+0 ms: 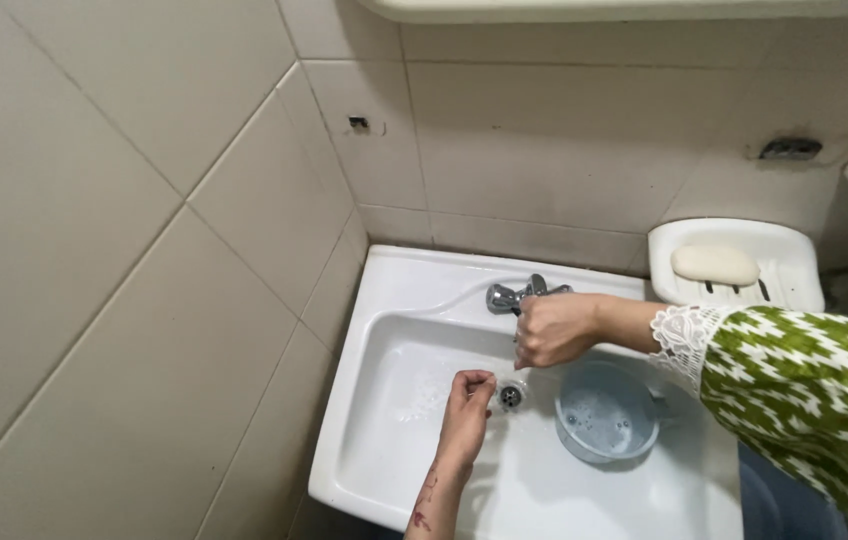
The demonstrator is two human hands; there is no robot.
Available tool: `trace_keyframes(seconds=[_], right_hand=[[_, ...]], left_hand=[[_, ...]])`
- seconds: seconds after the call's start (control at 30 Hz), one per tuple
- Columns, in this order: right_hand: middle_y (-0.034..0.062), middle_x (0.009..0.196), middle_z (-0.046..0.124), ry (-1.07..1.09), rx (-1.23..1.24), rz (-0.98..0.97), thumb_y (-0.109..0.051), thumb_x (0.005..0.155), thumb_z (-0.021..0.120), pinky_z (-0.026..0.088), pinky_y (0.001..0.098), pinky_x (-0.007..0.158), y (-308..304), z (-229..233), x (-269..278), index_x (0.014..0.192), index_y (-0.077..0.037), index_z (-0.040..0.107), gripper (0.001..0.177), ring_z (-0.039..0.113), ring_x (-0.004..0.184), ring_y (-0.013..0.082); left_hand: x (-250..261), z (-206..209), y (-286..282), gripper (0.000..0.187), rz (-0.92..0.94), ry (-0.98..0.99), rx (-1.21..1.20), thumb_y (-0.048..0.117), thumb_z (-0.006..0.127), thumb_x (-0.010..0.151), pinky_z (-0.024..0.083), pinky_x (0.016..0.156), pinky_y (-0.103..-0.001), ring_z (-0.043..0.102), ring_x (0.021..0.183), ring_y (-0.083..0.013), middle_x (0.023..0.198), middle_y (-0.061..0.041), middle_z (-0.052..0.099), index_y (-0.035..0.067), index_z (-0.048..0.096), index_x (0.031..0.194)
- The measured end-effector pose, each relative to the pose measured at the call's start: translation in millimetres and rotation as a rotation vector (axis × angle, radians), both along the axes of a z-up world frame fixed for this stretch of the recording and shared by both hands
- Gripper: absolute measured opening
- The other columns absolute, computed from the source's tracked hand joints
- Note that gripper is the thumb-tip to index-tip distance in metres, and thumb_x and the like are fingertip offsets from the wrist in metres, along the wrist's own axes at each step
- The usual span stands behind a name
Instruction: Cleaning a bathroom sink using a sponge and soapy water.
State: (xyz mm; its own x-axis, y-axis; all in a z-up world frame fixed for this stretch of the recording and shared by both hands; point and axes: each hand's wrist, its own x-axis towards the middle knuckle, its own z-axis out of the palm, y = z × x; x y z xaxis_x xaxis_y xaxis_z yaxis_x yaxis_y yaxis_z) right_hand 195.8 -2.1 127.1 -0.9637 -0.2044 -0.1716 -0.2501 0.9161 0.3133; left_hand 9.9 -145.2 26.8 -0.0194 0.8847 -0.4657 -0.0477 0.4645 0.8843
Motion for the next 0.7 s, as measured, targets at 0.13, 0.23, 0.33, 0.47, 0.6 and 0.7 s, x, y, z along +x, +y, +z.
trace_keyframes(seconds=[0.13,0.23,0.33,0.47,0.6,0.7], right_hand=[[0.0029,0.062,0.068,-0.148,-0.005,-0.232,-0.031,0.094,0.066,0.047,0.0407,0.056,-18.5,-30.9,-19.6,0.063,-0.012,0.068,0.036,0.069,0.065,0.0244],[0.0067,0.072,0.073,-0.257,0.097,-0.523,-0.023,0.087,0.068,0.046,0.0413,0.057,-24.8,-63.9,-31.1,0.071,-0.015,0.075,0.019,0.072,0.072,0.0265],[0.0055,0.078,0.075,-0.409,0.206,-0.737,-0.019,0.087,0.068,0.047,0.0411,0.054,-24.9,-82.7,-42.7,0.08,-0.015,0.079,0.014,0.072,0.074,0.0261],[0.0047,0.076,0.074,-0.434,0.215,-0.737,-0.019,0.089,0.066,0.044,0.041,0.053,-28.6,-75.0,-39.2,0.079,-0.016,0.079,0.017,0.07,0.071,0.0255],[0.0011,0.06,0.066,-0.241,0.207,-0.537,-0.021,0.093,0.062,0.04,0.0384,0.052,-34.0,-51.9,-23.5,0.071,-0.013,0.07,0.025,0.067,0.057,0.0218],[-0.0044,0.048,0.057,-0.09,0.195,-0.359,-0.024,0.095,0.061,0.041,0.0356,0.055,-32.6,-28.3,-12.7,0.074,-0.012,0.06,0.024,0.063,0.047,0.0189]], left_hand=[[-1.4,0.0,-8.6,0.032,-0.005,0.006,-0.015,0.034,0.057,0.096,0.048,0.093,-0.032,0.059,0.103,-0.0163,0.113,-0.003,0.064,0.011,0.06,0.119],[3.9,0.3,-3.1,0.032,-0.017,-0.014,0.002,0.035,0.057,0.097,0.048,0.094,-0.032,0.059,0.104,-0.0164,0.113,-0.002,0.064,0.012,0.06,0.119],[-0.9,10.1,-2.7,0.031,-0.021,-0.003,-0.021,0.035,0.057,0.097,0.048,0.095,-0.032,0.06,0.105,-0.0149,0.113,-0.002,0.064,0.014,0.059,0.119],[-10.8,2.6,-3.4,0.03,-0.002,-0.004,-0.006,0.034,0.057,0.097,0.049,0.093,-0.032,0.059,0.103,-0.0144,0.112,-0.002,0.064,0.014,0.06,0.118],[-8.8,-23.8,-1.1,0.029,0.03,-0.051,0.018,0.032,0.057,0.097,0.048,0.091,-0.032,0.059,0.101,-0.0133,0.111,-0.001,0.065,0.013,0.059,0.119],[0.3,-15.6,2.3,0.029,0.015,-0.067,-0.001,0.032,0.057,0.097,0.048,0.09,-0.032,0.058,0.1,-0.0125,0.111,-0.001,0.065,0.014,0.057,0.12]])
